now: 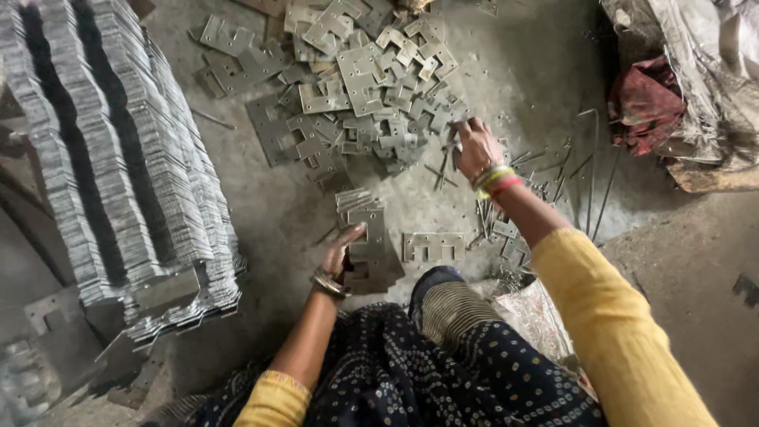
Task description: The person sits on the floor and repeatedly picks up small metal brackets from a scattered pile. They align the brackets and place them onto a growing stack. The person occasionally uses a metal rod to move parts and shifts a wooden board to access more items.
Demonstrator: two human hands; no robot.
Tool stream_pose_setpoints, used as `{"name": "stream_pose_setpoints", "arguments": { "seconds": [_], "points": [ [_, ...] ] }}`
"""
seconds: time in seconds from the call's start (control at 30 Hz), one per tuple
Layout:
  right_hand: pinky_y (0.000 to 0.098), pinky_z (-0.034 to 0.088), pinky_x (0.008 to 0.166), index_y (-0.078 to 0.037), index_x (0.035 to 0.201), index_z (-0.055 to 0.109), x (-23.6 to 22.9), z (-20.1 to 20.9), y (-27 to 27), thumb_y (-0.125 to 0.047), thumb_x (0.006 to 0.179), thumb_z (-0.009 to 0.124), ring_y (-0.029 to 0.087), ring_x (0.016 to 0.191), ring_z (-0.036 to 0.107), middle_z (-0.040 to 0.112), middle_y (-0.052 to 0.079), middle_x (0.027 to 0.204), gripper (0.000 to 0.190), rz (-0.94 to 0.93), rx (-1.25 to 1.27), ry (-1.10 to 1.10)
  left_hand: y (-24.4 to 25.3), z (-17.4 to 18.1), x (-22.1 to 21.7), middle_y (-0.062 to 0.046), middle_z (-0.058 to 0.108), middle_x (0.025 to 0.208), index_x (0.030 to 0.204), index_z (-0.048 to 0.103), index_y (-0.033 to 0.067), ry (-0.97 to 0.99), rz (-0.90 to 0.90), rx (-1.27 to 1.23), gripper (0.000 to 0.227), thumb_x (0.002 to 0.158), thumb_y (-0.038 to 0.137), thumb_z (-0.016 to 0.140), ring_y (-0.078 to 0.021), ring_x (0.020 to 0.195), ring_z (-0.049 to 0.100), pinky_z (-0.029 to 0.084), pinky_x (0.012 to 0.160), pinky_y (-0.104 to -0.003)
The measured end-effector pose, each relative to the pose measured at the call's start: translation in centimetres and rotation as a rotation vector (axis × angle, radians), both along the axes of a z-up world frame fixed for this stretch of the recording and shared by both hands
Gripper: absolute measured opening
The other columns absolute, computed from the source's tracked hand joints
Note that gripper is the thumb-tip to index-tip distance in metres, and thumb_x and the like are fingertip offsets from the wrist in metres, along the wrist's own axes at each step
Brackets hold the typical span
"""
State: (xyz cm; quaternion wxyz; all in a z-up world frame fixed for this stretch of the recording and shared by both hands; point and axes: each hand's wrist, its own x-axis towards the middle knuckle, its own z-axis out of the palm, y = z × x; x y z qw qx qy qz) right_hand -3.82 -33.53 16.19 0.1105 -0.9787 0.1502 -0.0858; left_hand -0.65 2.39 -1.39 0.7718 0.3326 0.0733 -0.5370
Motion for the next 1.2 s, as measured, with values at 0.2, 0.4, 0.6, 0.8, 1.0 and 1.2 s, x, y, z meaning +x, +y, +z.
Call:
{"name": "stream_pose_setpoints", "arguments": {
  "seconds": [0.2,0.4,0.6,0.8,1.0,1.2],
  "points": [
    [0.0501,0.047,0.098,-0.005,0.136,0.057,6.1,-6.7,-7.4,-0.014,0.074,0.077,0.044,0.120,0.054,0.060,0.022,0.127,0.065,-0.147,-0.010,0.257,0.9,7.3,1.2,-0.017,0.072,0.119,0.135,0.059,0.0021,0.149,0.036,-0.133,0.059,0.098,0.048,0.060,-0.0295,0.102,0.073,0.062,0.086,-0.046],
    [0.0472,0.055,0.093,-0.005,0.128,0.062,6.5,-4.0,-6.3,-0.016,0.076,0.077,0.044,0.110,0.065,0.068,0.025,0.114,0.055,-0.239,0.107,0.325,0.1,10.7,1.8,-0.014,0.070,0.123,0.138,0.057,0.0063,0.088,0.038,-0.064,0.059,0.094,0.044,0.066,-0.0288,0.106,0.072,0.061,0.092,-0.046],
    [0.0440,0.057,0.083,-0.009,0.120,0.065,-0.3,4.1,1.8,-0.011,0.073,0.073,0.036,0.101,0.067,0.067,0.017,0.116,0.047,0.319,-0.120,-0.120,-2.8,6.9,2.5,-0.018,0.068,0.128,0.140,0.056,0.0042,0.193,-0.003,-0.191,0.074,0.094,0.062,0.057,-0.0321,0.110,0.069,0.059,0.093,-0.048],
    [0.0450,0.054,0.092,-0.005,0.130,0.060,-0.3,4.7,0.7,-0.022,0.091,0.077,0.034,0.112,0.061,0.062,0.016,0.125,0.046,0.248,-0.037,-0.017,-4.6,0.9,2.2,-0.008,0.064,0.130,0.144,0.054,0.0077,0.155,0.096,0.006,0.068,0.098,0.057,0.057,-0.0227,0.112,0.063,0.053,0.096,-0.042],
    [0.0520,0.052,0.090,0.004,0.148,0.041,4.1,-0.9,-4.4,-0.013,0.079,0.069,0.047,0.109,0.061,0.059,0.030,0.126,0.076,-0.053,-0.052,0.387,-3.7,-1.1,1.0,-0.002,0.065,0.122,0.143,0.055,0.0108,0.209,0.108,0.051,0.061,0.099,0.052,0.059,-0.0176,0.104,0.062,0.052,0.090,-0.038],
    [0.0520,0.053,0.094,0.006,0.143,0.047,2.9,-1.4,-5.0,-0.004,0.079,0.059,0.047,0.110,0.064,0.063,0.030,0.122,0.067,0.058,-0.120,0.355,-2.3,-0.3,1.1,-0.003,0.069,0.114,0.130,0.061,0.0129,0.247,0.080,0.054,0.049,0.093,0.044,0.066,-0.0194,0.100,0.067,0.056,0.088,-0.040]
  ]
}}
